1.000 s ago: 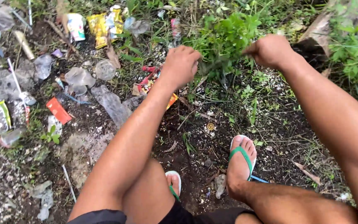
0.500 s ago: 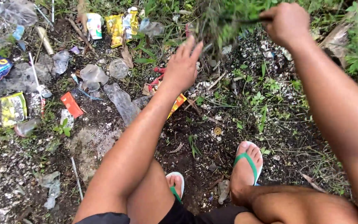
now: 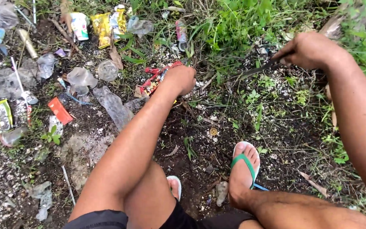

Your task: The person squats on the ground and uses a machete to cut weeds and small plants in a littered outdoor area. They repeatedly swing the machete to clear vegetation around a patch of soil.

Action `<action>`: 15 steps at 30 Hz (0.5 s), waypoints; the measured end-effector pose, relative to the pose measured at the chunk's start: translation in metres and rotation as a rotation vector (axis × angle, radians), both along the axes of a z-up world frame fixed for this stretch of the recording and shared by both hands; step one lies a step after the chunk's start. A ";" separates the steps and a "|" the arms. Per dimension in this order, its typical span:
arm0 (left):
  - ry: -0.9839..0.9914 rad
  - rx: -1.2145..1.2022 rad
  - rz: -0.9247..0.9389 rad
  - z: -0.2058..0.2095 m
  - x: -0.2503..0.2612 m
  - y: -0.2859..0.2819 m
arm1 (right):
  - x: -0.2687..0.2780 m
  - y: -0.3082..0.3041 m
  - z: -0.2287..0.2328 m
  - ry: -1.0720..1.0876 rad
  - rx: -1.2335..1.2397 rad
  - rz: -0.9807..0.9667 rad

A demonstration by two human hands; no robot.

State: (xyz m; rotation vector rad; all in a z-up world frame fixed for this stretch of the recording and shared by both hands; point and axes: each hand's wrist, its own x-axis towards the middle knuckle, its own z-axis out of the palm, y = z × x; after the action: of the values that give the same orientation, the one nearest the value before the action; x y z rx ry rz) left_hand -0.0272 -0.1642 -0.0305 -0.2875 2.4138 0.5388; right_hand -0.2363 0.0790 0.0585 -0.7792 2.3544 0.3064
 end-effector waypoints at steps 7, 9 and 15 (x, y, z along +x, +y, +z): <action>0.070 -0.004 0.074 -0.007 -0.005 -0.007 | -0.036 -0.033 -0.040 0.079 -0.113 0.139; 0.121 -0.025 0.047 -0.008 -0.006 -0.009 | -0.048 -0.048 -0.053 0.167 -0.135 0.260; 0.361 -0.071 0.125 0.002 -0.007 -0.018 | -0.094 -0.075 -0.133 0.549 -0.742 0.354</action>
State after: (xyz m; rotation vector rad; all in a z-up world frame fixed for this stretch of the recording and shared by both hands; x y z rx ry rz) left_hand -0.0337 -0.1821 -0.0286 -0.4023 2.7821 0.6041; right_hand -0.3305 0.0044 -0.0741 -1.6398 2.8582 -0.2797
